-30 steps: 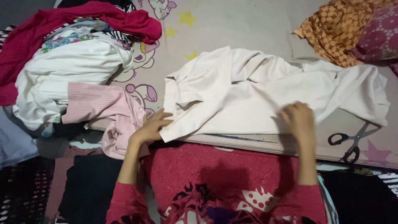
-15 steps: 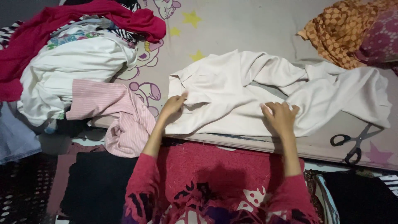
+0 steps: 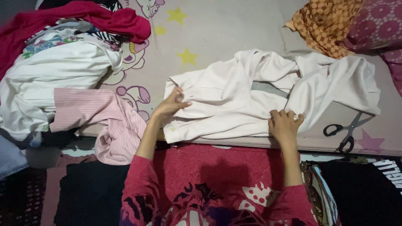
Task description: The person folds a white long-sleeved shirt and a pink striped shirt on a bed. They use scissors to trim small threads from the garments before folding them neatly and stacking them.
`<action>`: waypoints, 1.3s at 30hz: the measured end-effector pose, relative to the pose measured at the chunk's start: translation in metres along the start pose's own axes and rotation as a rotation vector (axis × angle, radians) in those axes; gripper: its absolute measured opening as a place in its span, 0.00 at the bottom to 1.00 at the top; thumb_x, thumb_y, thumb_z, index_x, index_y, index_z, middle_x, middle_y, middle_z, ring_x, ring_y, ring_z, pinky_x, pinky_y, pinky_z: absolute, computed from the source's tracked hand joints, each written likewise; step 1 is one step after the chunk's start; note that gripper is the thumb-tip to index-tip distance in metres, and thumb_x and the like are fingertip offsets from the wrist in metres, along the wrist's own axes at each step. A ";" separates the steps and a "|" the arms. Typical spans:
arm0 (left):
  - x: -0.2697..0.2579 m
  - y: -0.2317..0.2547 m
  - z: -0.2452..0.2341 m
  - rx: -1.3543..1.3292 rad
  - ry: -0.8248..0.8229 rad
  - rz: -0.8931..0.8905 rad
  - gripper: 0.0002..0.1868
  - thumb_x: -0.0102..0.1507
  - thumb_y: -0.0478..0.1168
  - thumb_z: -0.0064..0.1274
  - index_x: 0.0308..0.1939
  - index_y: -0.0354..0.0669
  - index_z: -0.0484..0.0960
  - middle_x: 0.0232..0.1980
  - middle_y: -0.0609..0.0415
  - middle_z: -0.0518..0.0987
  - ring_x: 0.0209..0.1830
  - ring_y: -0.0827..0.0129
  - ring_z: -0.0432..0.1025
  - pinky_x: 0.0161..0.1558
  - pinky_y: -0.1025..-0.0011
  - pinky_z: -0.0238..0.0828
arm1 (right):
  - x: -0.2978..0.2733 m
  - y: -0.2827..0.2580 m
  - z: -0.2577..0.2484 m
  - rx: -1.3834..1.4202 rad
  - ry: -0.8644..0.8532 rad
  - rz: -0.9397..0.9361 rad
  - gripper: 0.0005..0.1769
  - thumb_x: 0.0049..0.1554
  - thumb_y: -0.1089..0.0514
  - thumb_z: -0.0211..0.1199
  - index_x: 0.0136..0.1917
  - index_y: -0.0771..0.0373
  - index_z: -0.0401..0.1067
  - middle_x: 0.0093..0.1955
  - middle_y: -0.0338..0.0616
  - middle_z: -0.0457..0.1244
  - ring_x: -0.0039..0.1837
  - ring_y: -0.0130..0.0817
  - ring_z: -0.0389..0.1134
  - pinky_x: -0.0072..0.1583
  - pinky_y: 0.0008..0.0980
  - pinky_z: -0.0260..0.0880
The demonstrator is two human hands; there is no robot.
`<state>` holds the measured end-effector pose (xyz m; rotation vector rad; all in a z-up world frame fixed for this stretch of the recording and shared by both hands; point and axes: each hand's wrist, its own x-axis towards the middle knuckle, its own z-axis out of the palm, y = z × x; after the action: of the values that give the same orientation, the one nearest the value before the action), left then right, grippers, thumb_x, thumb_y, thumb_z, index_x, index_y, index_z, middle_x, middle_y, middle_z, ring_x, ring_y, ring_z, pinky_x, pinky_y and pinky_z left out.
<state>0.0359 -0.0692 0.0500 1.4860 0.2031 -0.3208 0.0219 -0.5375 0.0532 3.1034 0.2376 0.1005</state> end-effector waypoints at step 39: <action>0.038 -0.025 0.132 1.111 0.083 0.821 0.04 0.53 0.40 0.58 0.28 0.56 0.88 0.29 0.55 0.85 0.35 0.52 0.79 0.34 0.56 0.68 | -0.070 0.213 0.081 0.560 0.187 0.806 0.38 0.49 0.37 0.67 0.60 0.70 0.75 0.56 0.61 0.69 0.59 0.63 0.68 0.58 0.51 0.65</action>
<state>0.0547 -0.2048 0.0244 2.5082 -0.6234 0.3779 -0.0094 -0.7600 -0.0254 3.4809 -1.1858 0.3937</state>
